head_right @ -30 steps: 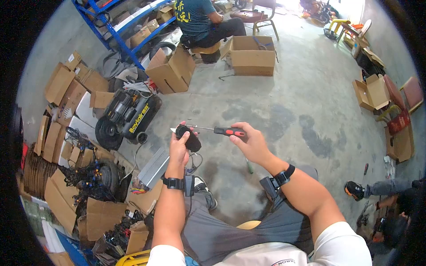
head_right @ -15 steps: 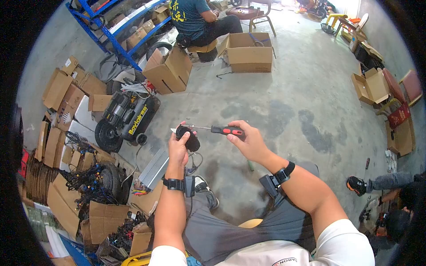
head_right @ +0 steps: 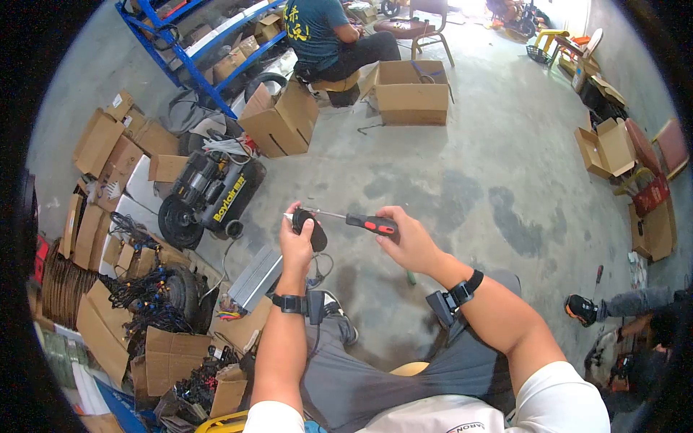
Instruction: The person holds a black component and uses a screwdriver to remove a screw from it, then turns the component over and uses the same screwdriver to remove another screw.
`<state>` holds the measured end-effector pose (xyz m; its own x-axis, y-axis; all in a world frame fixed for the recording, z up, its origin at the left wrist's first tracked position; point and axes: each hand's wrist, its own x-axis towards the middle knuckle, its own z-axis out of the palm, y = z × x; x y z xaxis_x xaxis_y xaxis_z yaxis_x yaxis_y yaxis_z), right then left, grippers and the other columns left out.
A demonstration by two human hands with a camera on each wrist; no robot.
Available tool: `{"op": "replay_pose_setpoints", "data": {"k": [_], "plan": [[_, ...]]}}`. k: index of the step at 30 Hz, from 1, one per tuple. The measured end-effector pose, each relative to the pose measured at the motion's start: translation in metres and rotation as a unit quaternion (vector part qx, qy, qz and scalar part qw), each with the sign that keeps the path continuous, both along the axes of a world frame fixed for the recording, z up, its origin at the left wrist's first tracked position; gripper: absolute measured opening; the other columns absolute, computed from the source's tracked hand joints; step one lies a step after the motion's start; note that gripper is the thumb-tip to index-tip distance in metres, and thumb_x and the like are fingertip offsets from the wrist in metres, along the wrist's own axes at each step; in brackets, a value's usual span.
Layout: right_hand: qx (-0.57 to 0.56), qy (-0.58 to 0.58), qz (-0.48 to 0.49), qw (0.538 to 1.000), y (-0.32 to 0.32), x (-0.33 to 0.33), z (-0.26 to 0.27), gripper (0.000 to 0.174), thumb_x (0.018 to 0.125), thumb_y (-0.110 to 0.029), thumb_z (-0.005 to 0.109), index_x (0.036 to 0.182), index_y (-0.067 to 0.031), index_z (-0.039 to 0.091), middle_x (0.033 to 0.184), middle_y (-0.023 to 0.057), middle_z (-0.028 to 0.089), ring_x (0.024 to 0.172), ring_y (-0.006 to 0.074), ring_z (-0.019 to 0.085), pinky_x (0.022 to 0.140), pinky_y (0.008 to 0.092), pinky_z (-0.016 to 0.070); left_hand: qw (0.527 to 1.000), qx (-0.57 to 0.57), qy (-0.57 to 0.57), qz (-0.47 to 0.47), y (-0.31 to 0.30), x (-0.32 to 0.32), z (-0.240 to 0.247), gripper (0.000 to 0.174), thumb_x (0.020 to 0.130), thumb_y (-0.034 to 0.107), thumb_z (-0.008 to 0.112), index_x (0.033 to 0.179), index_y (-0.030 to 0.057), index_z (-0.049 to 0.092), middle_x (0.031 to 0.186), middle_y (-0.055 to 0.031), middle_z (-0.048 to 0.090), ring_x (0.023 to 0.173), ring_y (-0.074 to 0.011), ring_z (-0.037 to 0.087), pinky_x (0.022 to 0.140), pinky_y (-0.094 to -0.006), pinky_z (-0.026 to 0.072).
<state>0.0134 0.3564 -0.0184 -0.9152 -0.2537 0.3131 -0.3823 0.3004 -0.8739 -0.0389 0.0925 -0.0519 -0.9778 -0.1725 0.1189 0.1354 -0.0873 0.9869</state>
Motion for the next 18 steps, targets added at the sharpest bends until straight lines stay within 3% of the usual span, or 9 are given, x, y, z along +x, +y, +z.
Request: {"op": "replay_pose_setpoints", "data": {"k": [4, 8, 14, 16, 18], "plan": [[-0.033, 0.031, -0.008, 0.999, -0.001, -0.001, -0.002, 0.040, 0.086, -0.004, 0.069, 0.122, -0.0011, 0.052, 0.106, 0.0150, 0.062, 0.083, 0.0214, 0.066, 0.072, 0.0331, 0.0519, 0.995, -0.097, 0.030, 0.017, -0.004, -0.001, -0.003, 0.046, 0.089, -0.003, 0.059, 0.133, 0.0068, 0.052, 0.106, -0.0029, 0.063, 0.085, -0.0089, 0.058, 0.078, -0.0227, 0.0478], [-0.004, 0.102, -0.060, 0.993, 0.003, -0.005, -0.001, 0.033, 0.086, -0.005, 0.070, 0.116, 0.0005, 0.058, 0.107, 0.0135, 0.063, 0.083, 0.0202, 0.064, 0.072, 0.0327, 0.0521, 0.994, -0.111, 0.008, 0.020, -0.002, 0.005, 0.003, 0.043, 0.089, -0.002, 0.059, 0.131, 0.0066, 0.056, 0.102, 0.0001, 0.062, 0.082, -0.0064, 0.054, 0.074, -0.0213, 0.0454], [-0.016, -0.051, -0.065, 0.996, 0.008, -0.005, -0.015, 0.032, 0.092, -0.021, 0.067, 0.115, 0.0003, 0.061, 0.092, 0.0130, 0.066, 0.079, 0.0183, 0.061, 0.071, 0.0315, 0.0493, 0.983, -0.174, 0.038, 0.033, 0.003, 0.008, 0.004, 0.041, 0.089, -0.002, 0.058, 0.129, 0.0063, 0.059, 0.093, 0.0041, 0.057, 0.077, -0.0046, 0.050, 0.069, -0.0197, 0.0417], [-0.006, -0.166, -0.053, 0.985, 0.009, -0.005, -0.018, 0.035, 0.095, -0.029, 0.063, 0.114, -0.0001, 0.061, 0.087, 0.0132, 0.067, 0.081, 0.0175, 0.060, 0.072, 0.0322, 0.0478, 0.983, -0.181, 0.031, 0.024, 0.003, 0.008, 0.004, 0.041, 0.089, -0.002, 0.058, 0.129, 0.0065, 0.059, 0.087, 0.0056, 0.054, 0.073, -0.0040, 0.048, 0.066, -0.0196, 0.0400], [-0.008, -0.172, -0.054, 0.984, 0.012, -0.007, -0.026, 0.035, 0.096, -0.030, 0.061, 0.114, -0.0004, 0.061, 0.088, 0.0126, 0.067, 0.082, 0.0167, 0.060, 0.073, 0.0321, 0.0475, 0.983, -0.182, 0.012, 0.020, 0.004, 0.011, 0.008, 0.041, 0.089, -0.002, 0.058, 0.129, 0.0068, 0.059, 0.085, 0.0061, 0.052, 0.072, -0.0039, 0.046, 0.065, -0.0197, 0.0394]]}}
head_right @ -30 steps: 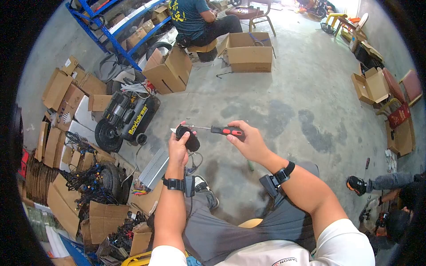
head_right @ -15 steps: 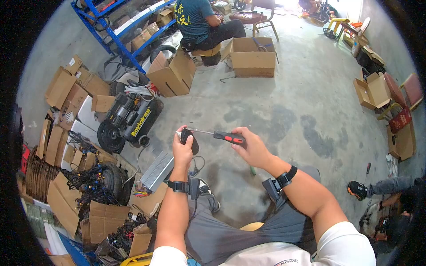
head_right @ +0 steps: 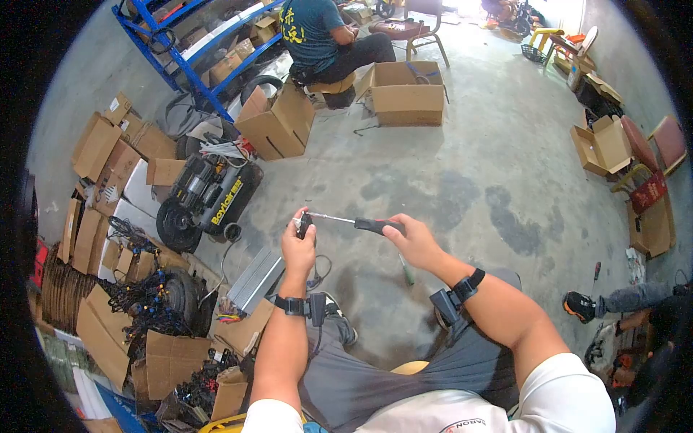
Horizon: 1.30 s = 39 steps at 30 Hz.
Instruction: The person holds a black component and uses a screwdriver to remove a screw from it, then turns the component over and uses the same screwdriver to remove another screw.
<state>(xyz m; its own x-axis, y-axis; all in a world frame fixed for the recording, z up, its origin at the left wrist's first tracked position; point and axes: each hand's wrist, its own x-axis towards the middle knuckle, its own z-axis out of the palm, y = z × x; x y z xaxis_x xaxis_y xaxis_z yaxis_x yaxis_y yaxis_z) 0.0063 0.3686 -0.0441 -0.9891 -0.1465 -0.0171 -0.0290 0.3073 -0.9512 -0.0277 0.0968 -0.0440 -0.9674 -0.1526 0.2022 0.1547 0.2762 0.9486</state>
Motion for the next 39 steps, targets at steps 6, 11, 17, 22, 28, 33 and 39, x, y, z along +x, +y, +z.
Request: {"op": "replay_pose_setpoints", "data": {"k": [6, 11, 17, 22, 28, 33, 39], "plan": [[-0.096, -0.035, 0.005, 0.995, 0.000, 0.002, 0.009, 0.033, 0.095, -0.023, 0.063, 0.118, -0.0012, 0.056, 0.097, 0.0078, 0.065, 0.088, 0.0140, 0.058, 0.076, 0.0307, 0.0476, 1.000, 0.004, 0.000, -0.003, 0.002, -0.006, -0.011, 0.042, 0.089, -0.001, 0.058, 0.130, 0.0079, 0.059, 0.088, 0.0050, 0.055, 0.073, -0.0047, 0.048, 0.066, -0.0209, 0.0412], [-0.107, 0.004, 0.056, 0.993, 0.003, -0.008, 0.002, 0.039, 0.092, -0.016, 0.067, 0.123, -0.0024, 0.048, 0.103, 0.0069, 0.062, 0.093, 0.0142, 0.058, 0.082, 0.0321, 0.0482, 0.999, -0.031, -0.038, 0.021, 0.000, -0.009, -0.007, 0.041, 0.089, -0.001, 0.059, 0.129, 0.0063, 0.059, 0.098, 0.0011, 0.062, 0.084, -0.0070, 0.055, 0.077, -0.0228, 0.0453], [-0.112, -0.050, 0.061, 0.991, -0.005, -0.012, 0.012, 0.029, 0.094, -0.016, 0.063, 0.117, -0.0029, 0.049, 0.079, 0.0004, 0.056, 0.063, 0.0071, 0.050, 0.053, 0.0241, 0.0416, 0.998, -0.046, 0.020, 0.037, 0.002, -0.005, -0.006, 0.038, 0.086, 0.000, 0.060, 0.123, 0.0060, 0.063, 0.099, -0.0085, 0.068, 0.089, -0.0150, 0.063, 0.082, -0.0302, 0.0491], [-0.177, -0.124, 0.010, 0.976, -0.006, -0.013, 0.006, 0.022, 0.099, -0.025, 0.056, 0.112, -0.0076, 0.050, 0.065, -0.0017, 0.047, 0.048, 0.0059, 0.038, 0.041, 0.0227, 0.0270, 0.997, -0.032, -0.042, 0.058, 0.004, -0.006, 0.000, 0.037, 0.087, 0.003, 0.060, 0.122, 0.0103, 0.063, 0.093, -0.0130, 0.068, 0.083, -0.0174, 0.064, 0.077, -0.0313, 0.0494], [-0.197, -0.155, -0.004, 0.968, -0.006, -0.009, 0.007, 0.024, 0.101, -0.030, 0.053, 0.104, -0.0064, 0.052, 0.062, -0.0002, 0.048, 0.044, 0.0064, 0.038, 0.039, 0.0217, 0.0277, 0.996, -0.055, -0.045, 0.058, 0.003, 0.003, 0.000, 0.036, 0.086, 0.005, 0.060, 0.121, 0.0120, 0.063, 0.085, -0.0069, 0.062, 0.074, -0.0167, 0.057, 0.070, -0.0298, 0.0463], [-0.193, -0.180, -0.020, 0.964, 0.001, -0.009, 0.012, 0.030, 0.100, -0.036, 0.054, 0.100, -0.0054, 0.053, 0.061, 0.0000, 0.048, 0.044, 0.0072, 0.041, 0.039, 0.0217, 0.0290, 0.995, -0.071, -0.056, 0.046, 0.005, 0.004, -0.011, 0.037, 0.086, 0.005, 0.062, 0.123, 0.0119, 0.063, 0.086, -0.0028, 0.063, 0.078, -0.0115, 0.056, 0.075, -0.0279, 0.0460], [-0.218, -0.095, 0.004, 0.971, 0.001, -0.006, 0.013, 0.028, 0.095, -0.021, 0.062, 0.113, -0.0041, 0.050, 0.073, -0.0004, 0.050, 0.052, 0.0079, 0.043, 0.046, 0.0242, 0.0337, 1.000, -0.003, 0.003, 0.003, -0.001, -0.006, -0.014, 0.038, 0.087, 0.005, 0.062, 0.124, 0.0081, 0.062, 0.099, -0.0071, 0.069, 0.089, -0.0163, 0.064, 0.082, -0.0302, 0.0491]]}}
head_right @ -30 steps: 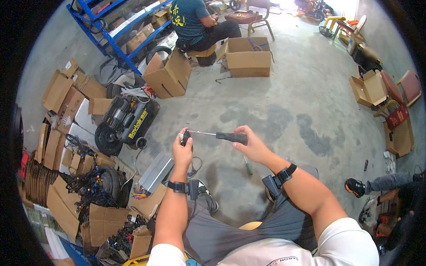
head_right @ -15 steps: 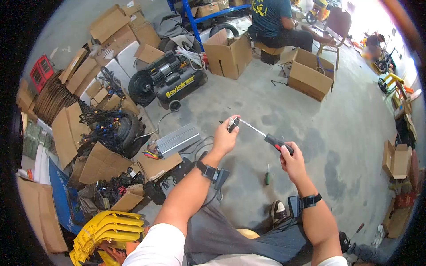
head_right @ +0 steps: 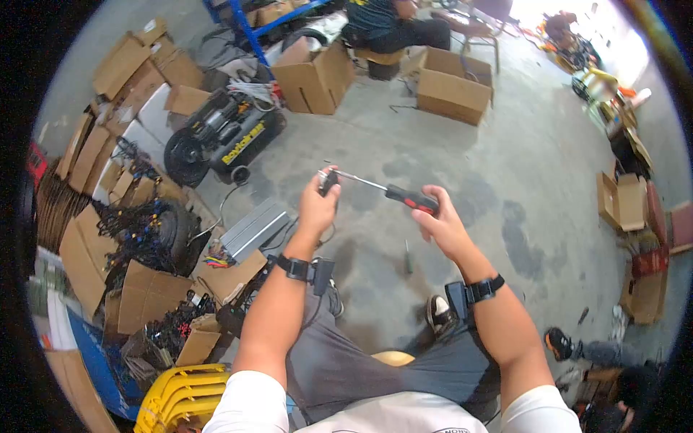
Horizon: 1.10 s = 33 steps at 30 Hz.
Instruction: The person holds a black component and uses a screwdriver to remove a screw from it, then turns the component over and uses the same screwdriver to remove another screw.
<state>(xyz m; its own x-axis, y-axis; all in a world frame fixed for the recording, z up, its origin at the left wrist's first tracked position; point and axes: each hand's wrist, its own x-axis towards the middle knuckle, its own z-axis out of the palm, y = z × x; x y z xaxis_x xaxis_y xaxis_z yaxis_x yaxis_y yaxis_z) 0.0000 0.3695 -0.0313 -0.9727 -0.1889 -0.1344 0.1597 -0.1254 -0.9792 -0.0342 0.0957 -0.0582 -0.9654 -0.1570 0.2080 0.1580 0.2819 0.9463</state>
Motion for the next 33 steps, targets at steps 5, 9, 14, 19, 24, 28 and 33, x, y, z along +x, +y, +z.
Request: {"op": "replay_pose_setpoints", "data": {"k": [5, 9, 14, 19, 24, 28, 33], "plan": [[0.098, 0.161, -0.024, 0.982, -0.003, 0.006, 0.004, 0.037, 0.092, -0.014, 0.067, 0.121, -0.0047, 0.046, 0.079, -0.0001, 0.052, 0.058, 0.0081, 0.047, 0.051, 0.0264, 0.0406, 0.999, 0.017, -0.045, 0.000, 0.002, 0.006, 0.008, 0.038, 0.088, 0.002, 0.060, 0.125, 0.0070, 0.061, 0.104, -0.0017, 0.067, 0.094, -0.0100, 0.058, 0.086, -0.0249, 0.0450], [0.161, 0.219, -0.074, 0.959, -0.006, 0.009, 0.000, 0.030, 0.092, -0.017, 0.068, 0.114, -0.0027, 0.054, 0.087, 0.0034, 0.062, 0.071, 0.0090, 0.055, 0.063, 0.0260, 0.0447, 0.999, 0.020, -0.032, 0.029, 0.005, 0.008, 0.007, 0.038, 0.086, 0.002, 0.060, 0.124, 0.0062, 0.062, 0.098, -0.0038, 0.068, 0.088, -0.0123, 0.062, 0.082, -0.0271, 0.0482], [0.257, 0.102, -0.052, 0.960, 0.001, 0.003, -0.008, 0.041, 0.095, -0.040, 0.061, 0.102, 0.0001, 0.062, 0.069, 0.0082, 0.060, 0.066, 0.0109, 0.055, 0.060, 0.0287, 0.0438, 0.999, -0.024, -0.029, 0.024, 0.005, 0.009, 0.011, 0.037, 0.087, 0.000, 0.058, 0.124, 0.0057, 0.062, 0.102, -0.0039, 0.068, 0.092, -0.0121, 0.063, 0.083, -0.0265, 0.0477], [0.197, 0.049, -0.026, 0.979, 0.003, 0.002, -0.008, 0.040, 0.097, -0.039, 0.058, 0.106, 0.0003, 0.061, 0.071, 0.0065, 0.061, 0.066, 0.0130, 0.056, 0.060, 0.0304, 0.0447, 1.000, 0.003, -0.027, -0.011, 0.003, 0.006, 0.007, 0.040, 0.088, -0.002, 0.058, 0.128, 0.0052, 0.059, 0.106, -0.0028, 0.066, 0.089, -0.0082, 0.058, 0.081, -0.0227, 0.0458], [0.076, 0.227, -0.084, 0.967, -0.018, 0.010, -0.011, 0.032, 0.095, -0.024, 0.063, 0.115, -0.0012, 0.053, 0.078, 0.0051, 0.064, 0.068, 0.0120, 0.057, 0.061, 0.0311, 0.0458, 0.996, 0.061, -0.057, 0.022, -0.001, 0.003, 0.006, 0.040, 0.089, -0.005, 0.058, 0.128, 0.0057, 0.058, 0.104, -0.0013, 0.066, 0.086, -0.0071, 0.057, 0.077, -0.0220, 0.0464], [0.138, 0.233, -0.044, 0.962, -0.009, 0.008, -0.004, 0.033, 0.094, -0.020, 0.066, 0.116, -0.0015, 0.050, 0.080, 0.0072, 0.064, 0.069, 0.0131, 0.057, 0.062, 0.0323, 0.0461, 0.998, 0.030, -0.053, 0.012, -0.006, 0.002, 0.001, 0.041, 0.089, -0.005, 0.057, 0.129, 0.0057, 0.057, 0.102, -0.0015, 0.066, 0.085, -0.0073, 0.057, 0.076, -0.0224, 0.0468], [0.245, 0.122, -0.030, 0.961, -0.002, 0.006, 0.010, 0.032, 0.094, -0.028, 0.066, 0.108, 0.0001, 0.057, 0.076, 0.0090, 0.062, 0.068, 0.0143, 0.056, 0.062, 0.0325, 0.0456, 0.997, 0.037, -0.062, 0.005, 0.000, 0.010, 0.010, 0.040, 0.090, -0.004, 0.057, 0.129, 0.0054, 0.057, 0.102, -0.0021, 0.066, 0.085, -0.0077, 0.057, 0.077, -0.0227, 0.0466]]}}
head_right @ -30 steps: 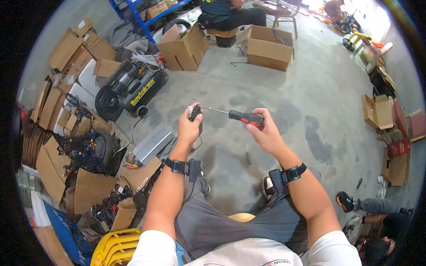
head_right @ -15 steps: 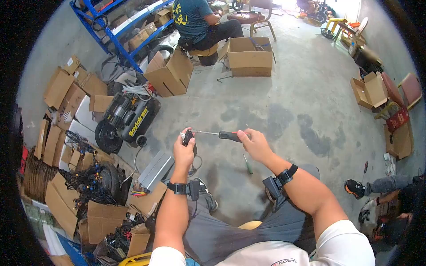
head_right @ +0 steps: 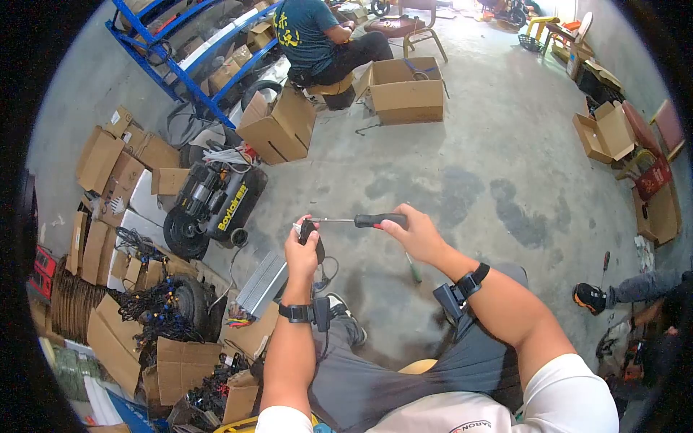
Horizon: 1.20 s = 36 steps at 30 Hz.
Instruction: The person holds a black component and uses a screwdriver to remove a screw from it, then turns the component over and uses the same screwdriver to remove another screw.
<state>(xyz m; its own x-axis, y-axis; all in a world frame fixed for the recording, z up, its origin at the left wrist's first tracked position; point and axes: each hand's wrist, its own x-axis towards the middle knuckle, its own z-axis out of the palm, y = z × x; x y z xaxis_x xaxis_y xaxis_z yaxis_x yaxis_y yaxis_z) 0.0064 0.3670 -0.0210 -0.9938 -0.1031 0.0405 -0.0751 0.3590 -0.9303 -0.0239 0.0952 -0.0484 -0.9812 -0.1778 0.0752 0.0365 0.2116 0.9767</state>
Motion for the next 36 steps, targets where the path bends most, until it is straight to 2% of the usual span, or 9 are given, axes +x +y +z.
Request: {"op": "replay_pose_setpoints", "data": {"k": [6, 8, 11, 15, 17, 23, 30, 32, 36], "plan": [[0.006, -0.015, -0.006, 1.000, 0.000, -0.007, -0.019, 0.035, 0.093, -0.029, 0.067, 0.109, 0.0000, 0.057, 0.080, 0.0089, 0.063, 0.072, 0.0144, 0.057, 0.065, 0.0326, 0.0470, 1.000, 0.001, 0.002, 0.004, 0.003, -0.003, -0.005, 0.037, 0.090, -0.002, 0.057, 0.126, 0.0051, 0.059, 0.103, -0.0036, 0.066, 0.089, -0.0109, 0.059, 0.080, -0.0252, 0.0468], [-0.158, 0.057, 0.021, 0.986, -0.005, -0.005, -0.023, 0.032, 0.093, -0.021, 0.067, 0.114, -0.0038, 0.052, 0.091, 0.0010, 0.057, 0.078, 0.0076, 0.050, 0.070, 0.0262, 0.0443, 1.000, 0.002, -0.002, 0.003, 0.004, -0.005, -0.006, 0.039, 0.090, -0.002, 0.057, 0.128, 0.0056, 0.057, 0.103, -0.0027, 0.065, 0.088, -0.0097, 0.058, 0.078, -0.0246, 0.0468], [-0.198, 0.033, 0.068, 0.977, -0.003, -0.005, -0.015, 0.036, 0.092, -0.019, 0.068, 0.118, -0.0042, 0.047, 0.099, 0.0012, 0.056, 0.083, 0.0067, 0.050, 0.076, 0.0245, 0.0448, 1.000, -0.014, -0.006, 0.004, -0.001, -0.009, -0.014, 0.041, 0.090, -0.004, 0.057, 0.130, 0.0062, 0.056, 0.104, -0.0018, 0.065, 0.087, -0.0088, 0.057, 0.077, -0.0241, 0.0467], [-0.140, 0.024, 0.035, 0.989, -0.003, -0.005, -0.011, 0.033, 0.093, -0.020, 0.068, 0.114, -0.0045, 0.048, 0.094, 0.0008, 0.056, 0.080, 0.0059, 0.050, 0.070, 0.0234, 0.0431, 0.999, -0.040, -0.005, 0.000, -0.004, -0.007, -0.015, 0.041, 0.090, -0.004, 0.056, 0.129, 0.0065, 0.057, 0.104, -0.0017, 0.065, 0.088, -0.0093, 0.058, 0.078, -0.0243, 0.0465], [-0.099, -0.010, 0.022, 0.995, -0.001, -0.005, -0.010, 0.036, 0.092, -0.025, 0.068, 0.114, -0.0017, 0.052, 0.090, 0.0062, 0.065, 0.080, 0.0115, 0.059, 0.070, 0.0291, 0.0479, 0.999, -0.046, -0.006, 0.001, -0.004, -0.005, -0.012, 0.041, 0.089, -0.004, 0.056, 0.129, 0.0064, 0.057, 0.104, -0.0017, 0.065, 0.089, -0.0096, 0.058, 0.079, -0.0243, 0.0464], [-0.031, -0.053, 0.016, 0.998, 0.001, -0.008, -0.008, 0.033, 0.094, -0.032, 0.066, 0.102, -0.0008, 0.060, 0.075, 0.0034, 0.062, 0.070, 0.0102, 0.055, 0.062, 0.0289, 0.0429, 0.999, -0.040, -0.005, 0.000, -0.003, -0.005, -0.006, 0.040, 0.089, -0.003, 0.057, 0.129, 0.0059, 0.058, 0.104, -0.0024, 0.066, 0.090, -0.0101, 0.058, 0.080, -0.0249, 0.0466], [-0.105, -0.039, -0.002, 0.994, -0.005, -0.010, -0.017, 0.036, 0.094, -0.029, 0.066, 0.111, 0.0001, 0.055, 0.090, 0.0079, 0.064, 0.083, 0.0123, 0.059, 0.072, 0.0302, 0.0481, 0.999, -0.050, 0.009, -0.010, -0.003, -0.006, -0.009, 0.040, 0.090, -0.002, 0.056, 0.129, 0.0059, 0.057, 0.104, -0.0030, 0.066, 0.089, -0.0101, 0.059, 0.080, -0.0257, 0.0474], [-0.169, 0.052, 0.015, 0.984, -0.007, -0.009, -0.016, 0.034, 0.092, -0.024, 0.068, 0.113, -0.0043, 0.051, 0.087, 0.0014, 0.057, 0.074, 0.0072, 0.051, 0.065, 0.0245, 0.0430, 0.999, -0.043, 0.001, -0.004, -0.001, -0.004, -0.007, 0.039, 0.089, -0.002, 0.057, 0.128, 0.0046, 0.057, 0.102, -0.0039, 0.066, 0.090, -0.0114, 0.060, 0.081, -0.0261, 0.0479], [-0.131, 0.054, 0.053, 0.989, -0.001, -0.010, -0.014, 0.036, 0.090, -0.022, 0.071, 0.113, -0.0047, 0.050, 0.091, 0.0015, 0.058, 0.080, 0.0075, 0.053, 0.070, 0.0247, 0.0440, 0.999, -0.035, -0.004, 0.007, -0.001, -0.003, -0.005, 0.038, 0.088, -0.001, 0.057, 0.127, 0.0036, 0.058, 0.101, -0.0051, 0.067, 0.091, -0.0128, 0.062, 0.082, -0.0268, 0.0483]]}}
